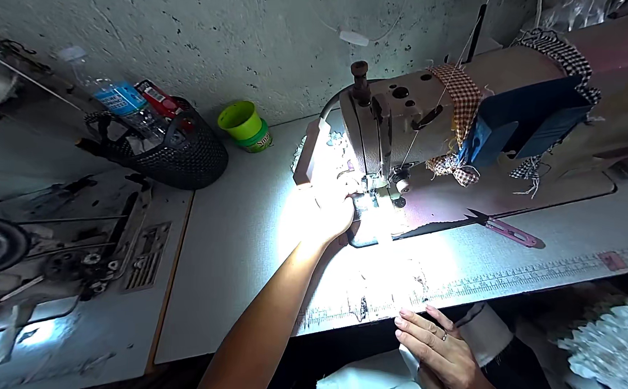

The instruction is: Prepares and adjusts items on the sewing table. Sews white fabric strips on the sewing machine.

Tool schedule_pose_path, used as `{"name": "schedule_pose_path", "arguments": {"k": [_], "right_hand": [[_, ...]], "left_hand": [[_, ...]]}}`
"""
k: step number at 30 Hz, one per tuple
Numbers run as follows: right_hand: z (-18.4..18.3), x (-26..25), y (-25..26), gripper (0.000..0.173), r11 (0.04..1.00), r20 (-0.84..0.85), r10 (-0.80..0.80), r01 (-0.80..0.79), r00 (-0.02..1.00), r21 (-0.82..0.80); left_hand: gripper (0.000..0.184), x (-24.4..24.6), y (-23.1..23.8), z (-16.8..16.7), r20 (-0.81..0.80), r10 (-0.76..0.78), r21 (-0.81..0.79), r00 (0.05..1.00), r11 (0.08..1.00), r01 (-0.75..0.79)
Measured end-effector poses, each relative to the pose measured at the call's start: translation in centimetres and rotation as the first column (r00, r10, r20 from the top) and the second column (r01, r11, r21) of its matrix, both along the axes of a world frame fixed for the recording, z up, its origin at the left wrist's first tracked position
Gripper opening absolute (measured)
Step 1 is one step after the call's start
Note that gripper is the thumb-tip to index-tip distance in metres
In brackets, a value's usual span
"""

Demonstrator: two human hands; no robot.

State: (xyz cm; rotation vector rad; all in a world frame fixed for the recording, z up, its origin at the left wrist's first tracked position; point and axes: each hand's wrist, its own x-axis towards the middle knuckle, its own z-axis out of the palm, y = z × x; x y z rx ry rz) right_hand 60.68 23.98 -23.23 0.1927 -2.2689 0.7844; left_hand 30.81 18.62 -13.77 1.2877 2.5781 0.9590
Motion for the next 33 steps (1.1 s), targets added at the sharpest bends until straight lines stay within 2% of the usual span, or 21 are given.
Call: {"name": "schedule_pose_path", "arguments": {"k": [3, 10, 12, 14, 16, 20, 26, 29, 31, 33], "right_hand": [[0.1, -0.5, -0.1, 0.028, 0.998, 0.013, -0.049, 0.049, 0.999, -0.027], [2.4, -3.9, 0.8, 0.031, 0.983, 0.131, -0.177, 0.181, 0.976, -0.022], [2.9, -4.9, 0.9, 0.03, 0.975, 0.16, -0.217, 0.221, 0.963, -0.008], [3.4, -5.9, 1.2, 0.03, 0.965, 0.174, -0.262, 0.262, 0.949, 0.027], [3.9, -7.1, 1.6, 0.028, 0.957, 0.175, -0.29, 0.286, 0.941, 0.047], [4.7, -8.9, 2.0, 0.026, 0.949, 0.203, -0.314, 0.308, 0.927, 0.062], [4.5, -9.7, 2.1, 0.03, 0.945, 0.226, -0.327, 0.313, 0.918, 0.096], [4.1, -8.0, 2.1, 0.03, 0.958, 0.207, -0.287, 0.283, 0.935, 0.048], [4.2, -5.3, 1.8, 0.029, 0.957, 0.155, -0.272, 0.284, 0.95, -0.059], [4.3, -2.2, 0.8, 0.024, 0.924, 0.106, -0.28, 0.298, 0.954, -0.241]], "left_hand": [[0.025, 0.1, 0.2, 1.1, 0.033, 0.008, -0.051, 0.999, 0.999, -0.006], [0.028, -0.4, -0.1, -0.2, -0.039, -0.038, 0.081, 0.999, 0.996, 0.041], [0.028, -1.1, -0.1, -1.3, -0.049, -0.06, 0.118, 0.997, 0.991, 0.066], [0.03, -2.5, 0.0, -4.0, -0.082, -0.089, 0.156, 0.993, 0.983, 0.101], [0.03, -2.8, 0.0, -4.8, -0.109, -0.09, 0.143, 0.99, 0.984, 0.106], [0.026, -0.4, 0.0, 0.3, -0.004, -0.021, 0.03, 1.0, 0.999, 0.021], [0.028, -0.7, 0.0, 0.3, -0.001, -0.039, -0.018, 0.999, 0.999, 0.039], [0.038, 1.8, -1.6, -0.2, 0.013, 0.034, -0.075, 0.999, 0.997, -0.033], [0.051, 6.5, -3.4, -0.4, 0.045, 0.143, -0.008, 0.989, 0.99, -0.142], [0.065, 12.9, -5.6, -0.3, 0.121, 0.178, 0.085, 0.976, 0.978, -0.189]]}}
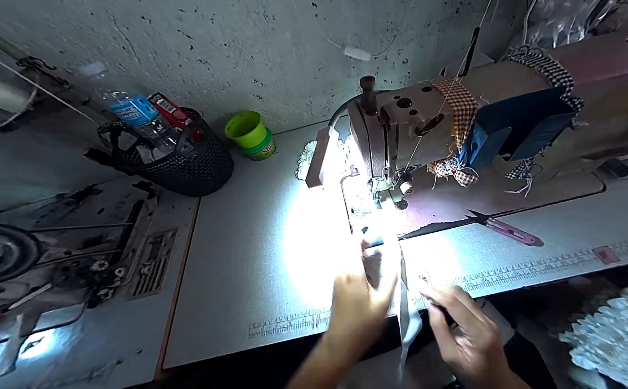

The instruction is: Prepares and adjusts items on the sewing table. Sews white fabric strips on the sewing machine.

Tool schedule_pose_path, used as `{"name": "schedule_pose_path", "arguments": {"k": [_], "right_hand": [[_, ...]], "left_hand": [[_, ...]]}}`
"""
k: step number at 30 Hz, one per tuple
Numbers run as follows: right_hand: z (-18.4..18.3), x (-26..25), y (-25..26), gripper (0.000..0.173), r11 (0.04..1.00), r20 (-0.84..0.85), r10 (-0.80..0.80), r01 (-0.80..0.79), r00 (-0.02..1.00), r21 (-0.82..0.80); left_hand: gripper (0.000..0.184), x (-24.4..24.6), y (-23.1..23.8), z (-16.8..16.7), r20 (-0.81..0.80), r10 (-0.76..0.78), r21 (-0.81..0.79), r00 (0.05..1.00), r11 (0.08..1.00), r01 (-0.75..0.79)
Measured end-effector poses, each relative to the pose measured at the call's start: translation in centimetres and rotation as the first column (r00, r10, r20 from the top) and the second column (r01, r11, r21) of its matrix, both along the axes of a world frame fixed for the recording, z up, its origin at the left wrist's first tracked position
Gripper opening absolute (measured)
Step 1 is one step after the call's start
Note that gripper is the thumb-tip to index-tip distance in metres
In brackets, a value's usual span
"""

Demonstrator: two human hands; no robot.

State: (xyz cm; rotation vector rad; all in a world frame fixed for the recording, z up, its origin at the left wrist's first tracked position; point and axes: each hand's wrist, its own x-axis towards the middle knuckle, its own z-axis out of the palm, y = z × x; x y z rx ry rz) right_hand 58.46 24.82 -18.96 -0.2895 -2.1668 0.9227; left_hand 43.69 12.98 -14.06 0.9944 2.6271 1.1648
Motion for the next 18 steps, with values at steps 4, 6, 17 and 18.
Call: {"name": "schedule_pose_path", "arguments": {"k": [4, 6, 17, 18], "right_hand": [[-0.5, 3.7, -2.2, 0.035, 0.832, 0.274, 0.219, -0.032, 0.936, -0.554], [-1.1, 3.5, -2.4, 0.038, 0.612, 0.175, 0.384, -0.108, 0.906, -0.783], [-0.5, 4.9, -3.7, 0.028, 0.618, 0.171, 0.413, -0.137, 0.895, -0.774], [-0.8, 5.1, -3.6, 0.028, 0.626, 0.185, 0.418, -0.134, 0.89, -0.768]], "left_hand": [[0.054, 7.3, -2.3, -2.8, -0.022, 0.021, 0.246, 1.0, 0.969, -0.015], [0.044, 8.4, -2.6, -3.0, 0.163, 0.058, 0.388, 0.985, 0.914, -0.118], [0.009, 11.6, -3.7, -2.7, 0.063, 0.136, 0.326, 0.989, 0.933, -0.149], [0.009, 11.9, -3.8, -3.0, 0.029, 0.112, 0.31, 0.993, 0.944, -0.115]]}}
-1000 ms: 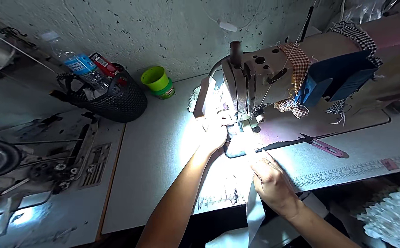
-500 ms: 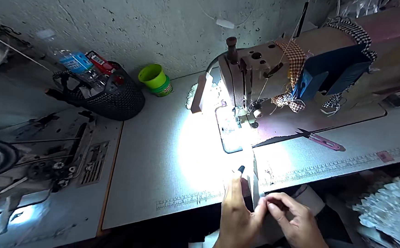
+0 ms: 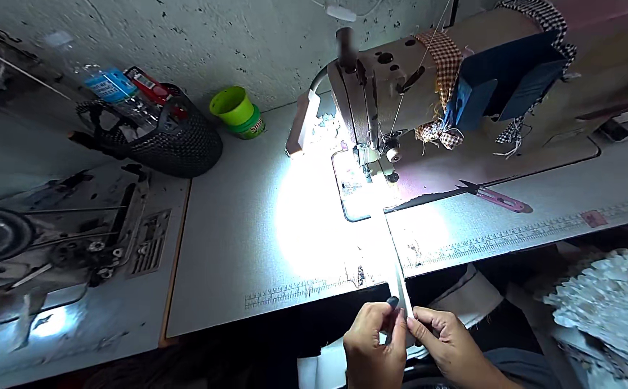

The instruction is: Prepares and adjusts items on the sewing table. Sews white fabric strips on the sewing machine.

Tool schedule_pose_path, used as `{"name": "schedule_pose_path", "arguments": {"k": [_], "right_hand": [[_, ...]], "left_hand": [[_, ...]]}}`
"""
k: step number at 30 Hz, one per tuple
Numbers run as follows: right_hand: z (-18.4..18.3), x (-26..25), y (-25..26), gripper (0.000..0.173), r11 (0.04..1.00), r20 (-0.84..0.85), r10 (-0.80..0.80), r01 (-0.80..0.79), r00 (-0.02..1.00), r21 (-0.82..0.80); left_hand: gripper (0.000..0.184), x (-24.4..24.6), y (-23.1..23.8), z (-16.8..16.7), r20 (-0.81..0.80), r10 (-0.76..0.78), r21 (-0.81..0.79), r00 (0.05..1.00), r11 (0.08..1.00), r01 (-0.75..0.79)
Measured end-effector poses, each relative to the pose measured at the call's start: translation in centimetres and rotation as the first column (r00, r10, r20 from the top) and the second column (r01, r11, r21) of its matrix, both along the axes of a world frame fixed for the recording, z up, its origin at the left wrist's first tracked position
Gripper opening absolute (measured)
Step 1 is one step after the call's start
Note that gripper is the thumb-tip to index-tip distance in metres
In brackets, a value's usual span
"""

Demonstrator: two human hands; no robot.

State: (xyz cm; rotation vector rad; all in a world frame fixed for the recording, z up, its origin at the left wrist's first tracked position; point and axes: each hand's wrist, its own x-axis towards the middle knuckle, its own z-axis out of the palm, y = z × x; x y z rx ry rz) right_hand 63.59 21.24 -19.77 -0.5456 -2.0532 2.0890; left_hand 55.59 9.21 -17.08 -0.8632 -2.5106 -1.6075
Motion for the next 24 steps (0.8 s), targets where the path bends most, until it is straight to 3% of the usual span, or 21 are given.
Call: {"name": "schedule_pose_path", "arguments": {"k": [5, 15, 24], "right_hand": [[-0.05, 0.9, 0.24, 0.03, 0.995, -0.004, -0.01, 0.01, 1.0, 0.102], [0.2, 0.83, 0.17, 0.027, 0.978, 0.066, 0.027, -0.04, 0.997, 0.203], [0.0, 0.69, -0.12, 0.025, 0.956, 0.073, 0.023, -0.043, 0.997, 0.289]], "left_hand": [[0.009, 0.95, -0.52, -0.82, -0.165, -0.072, -0.068, 0.984, 0.996, 0.061], [0.009, 0.93, -0.37, -0.23, -0.183, -0.096, -0.165, 0.978, 0.984, 0.066], [0.012, 1.0, -0.29, -0.71, 0.101, -0.061, -0.075, 0.993, 0.995, 0.069]]}}
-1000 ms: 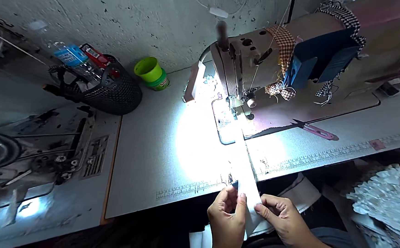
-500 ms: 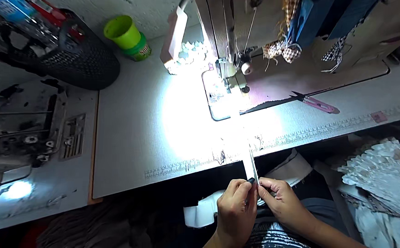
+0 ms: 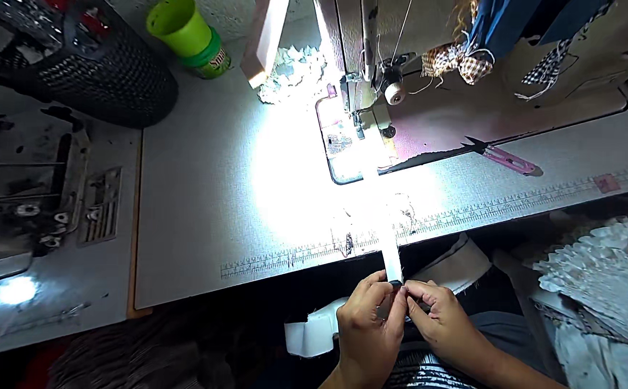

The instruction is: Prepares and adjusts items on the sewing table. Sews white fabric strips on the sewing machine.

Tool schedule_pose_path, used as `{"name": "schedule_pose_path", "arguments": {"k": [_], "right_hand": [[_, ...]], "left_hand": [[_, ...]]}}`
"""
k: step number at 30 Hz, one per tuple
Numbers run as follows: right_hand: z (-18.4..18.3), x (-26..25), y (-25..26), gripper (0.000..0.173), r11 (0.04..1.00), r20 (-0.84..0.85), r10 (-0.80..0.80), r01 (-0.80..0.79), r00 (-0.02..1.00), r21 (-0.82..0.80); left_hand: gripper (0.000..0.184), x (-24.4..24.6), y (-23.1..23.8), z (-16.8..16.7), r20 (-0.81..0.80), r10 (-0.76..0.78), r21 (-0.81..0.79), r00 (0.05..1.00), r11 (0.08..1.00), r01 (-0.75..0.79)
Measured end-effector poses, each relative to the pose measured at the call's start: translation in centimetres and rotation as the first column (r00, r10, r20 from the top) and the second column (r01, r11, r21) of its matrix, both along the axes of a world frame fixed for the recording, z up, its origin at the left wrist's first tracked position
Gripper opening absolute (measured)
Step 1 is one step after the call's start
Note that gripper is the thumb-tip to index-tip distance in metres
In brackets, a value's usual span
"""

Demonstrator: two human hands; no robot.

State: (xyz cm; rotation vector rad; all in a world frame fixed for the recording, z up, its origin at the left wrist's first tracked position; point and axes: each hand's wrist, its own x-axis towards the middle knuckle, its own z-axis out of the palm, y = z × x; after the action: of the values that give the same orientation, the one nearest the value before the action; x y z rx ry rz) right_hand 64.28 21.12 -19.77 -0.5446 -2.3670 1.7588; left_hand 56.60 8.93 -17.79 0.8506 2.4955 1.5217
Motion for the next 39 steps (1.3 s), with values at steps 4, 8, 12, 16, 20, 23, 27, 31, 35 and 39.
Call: {"name": "schedule_pose_path", "arguments": {"k": [4, 8, 12, 16, 20, 23, 27, 31, 35, 39], "right_hand": [[-0.4, 0.1, 0.1, 0.026, 0.995, -0.021, 0.01, -0.008, 1.0, 0.095], [-1.2, 0.2, 2.1, 0.024, 0.928, -0.308, -0.016, 0.129, 0.951, 0.35], [-2.0, -1.3, 4.8, 0.026, 0.673, -0.441, 0.248, 0.174, 0.862, 0.718], [-2.9, -2.9, 5.6, 0.025, 0.617, -0.458, 0.46, 0.097, 0.76, 0.781], [-3.4, -3.3, 5.6, 0.022, 0.68, -0.517, 0.453, 0.093, 0.727, 0.727], [-2.7, -2.9, 5.6, 0.022, 0.717, -0.514, 0.424, 0.071, 0.746, 0.694], [-2.7, -2.8, 5.7, 0.021, 0.695, -0.497, 0.431, 0.075, 0.754, 0.715], [-2.7, -2.6, 5.4, 0.022, 0.699, -0.472, 0.408, 0.066, 0.781, 0.713], [-2.6, -2.9, 5.0, 0.02, 0.714, -0.47, 0.378, 0.072, 0.798, 0.696], [-2.5, -3.2, 4.8, 0.021, 0.694, -0.491, 0.378, 0.111, 0.785, 0.711]], "left_hand": [[0.008, -0.3, 0.2, -0.2, 0.189, 0.036, 0.01, 0.981, 0.999, -0.038], [0.005, -0.6, 0.5, -0.1, 0.353, 0.039, 0.093, 0.935, 0.993, -0.077], [0.004, -0.6, 0.5, -0.2, 0.369, 0.037, 0.136, 0.929, 0.986, -0.093], [0.003, -0.6, 0.5, 0.0, 0.413, 0.038, 0.161, 0.91, 0.98, -0.114], [0.011, -2.5, -0.9, 1.5, 0.408, -0.108, 0.087, 0.906, 0.993, 0.08], [0.022, -6.6, -0.8, 2.0, 0.025, -0.182, -0.005, 0.983, 0.983, 0.182], [0.023, -11.9, 2.2, 2.8, -0.395, -0.292, -0.144, 0.871, 0.956, 0.255], [0.038, -13.8, 4.1, 1.6, -0.395, -0.444, -0.401, 0.804, 0.871, 0.284], [0.031, -14.4, 4.1, 1.6, -0.374, -0.436, -0.361, 0.819, 0.881, 0.305], [0.023, -17.9, 5.8, 2.6, -0.24, -0.287, -0.217, 0.927, 0.947, 0.237]]}}
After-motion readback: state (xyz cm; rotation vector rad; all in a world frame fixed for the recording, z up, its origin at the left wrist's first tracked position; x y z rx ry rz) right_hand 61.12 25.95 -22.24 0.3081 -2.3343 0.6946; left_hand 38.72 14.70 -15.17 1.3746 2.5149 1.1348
